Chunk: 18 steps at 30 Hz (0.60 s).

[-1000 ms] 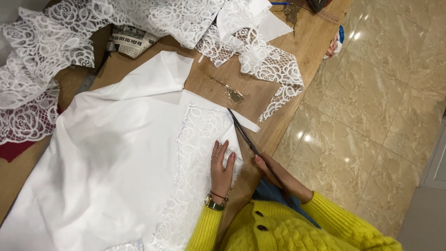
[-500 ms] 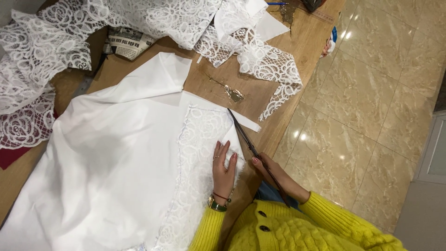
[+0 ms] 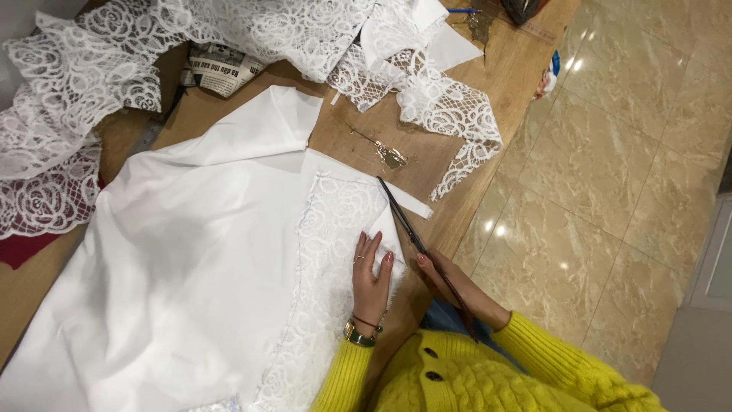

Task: Cutting out lace patterns from a larger piece of white fabric using large fabric scissors on a cutting table.

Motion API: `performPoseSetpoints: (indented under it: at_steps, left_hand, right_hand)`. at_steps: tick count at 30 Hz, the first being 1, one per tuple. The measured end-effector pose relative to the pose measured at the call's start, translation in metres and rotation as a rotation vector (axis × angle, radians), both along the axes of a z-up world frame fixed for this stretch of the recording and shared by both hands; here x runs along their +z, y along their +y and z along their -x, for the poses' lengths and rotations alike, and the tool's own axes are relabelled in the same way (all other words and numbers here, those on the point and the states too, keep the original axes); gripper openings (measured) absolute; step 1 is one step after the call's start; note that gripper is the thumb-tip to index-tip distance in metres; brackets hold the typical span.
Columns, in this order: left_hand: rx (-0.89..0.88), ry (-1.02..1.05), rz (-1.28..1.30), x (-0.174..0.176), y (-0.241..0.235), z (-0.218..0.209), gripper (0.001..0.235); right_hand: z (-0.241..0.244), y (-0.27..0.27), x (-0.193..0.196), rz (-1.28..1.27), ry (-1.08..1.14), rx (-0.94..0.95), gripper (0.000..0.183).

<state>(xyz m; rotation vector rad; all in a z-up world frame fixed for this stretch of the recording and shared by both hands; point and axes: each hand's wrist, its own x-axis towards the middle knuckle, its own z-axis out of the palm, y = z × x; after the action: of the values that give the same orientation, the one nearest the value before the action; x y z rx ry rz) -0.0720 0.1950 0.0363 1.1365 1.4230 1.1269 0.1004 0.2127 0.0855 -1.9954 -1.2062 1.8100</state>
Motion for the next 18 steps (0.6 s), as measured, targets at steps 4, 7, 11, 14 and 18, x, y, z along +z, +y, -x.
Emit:
performPoseSetpoints:
  at_steps: [4,7,11,14,18]
  left_hand:
    - [-0.013,0.072,-0.036,-0.002,0.004,-0.003,0.045]
    - [-0.005,0.134,-0.064,0.01,0.004,-0.002,0.039]
    - [0.017,0.219,-0.026,0.026,0.022,0.004,0.036]
    - [0.029,0.478,-0.135,0.018,0.054,0.023,0.033]
    - [0.096,0.901,-0.126,-0.023,0.099,0.043,0.051]
  right_hand:
    - [-0.01,0.015,0.04,-0.035,0.065,0.209,0.063]
    - [-0.023,0.036,0.104,-0.012,0.186,0.297,0.058]
    - [-0.066,0.063,0.072,0.021,0.202,0.406,0.056]
    - [-0.078,0.091,0.067,0.005,0.219,0.524,0.057]
    - [-0.072,0.119,0.095,0.026,0.254,0.603,0.053]
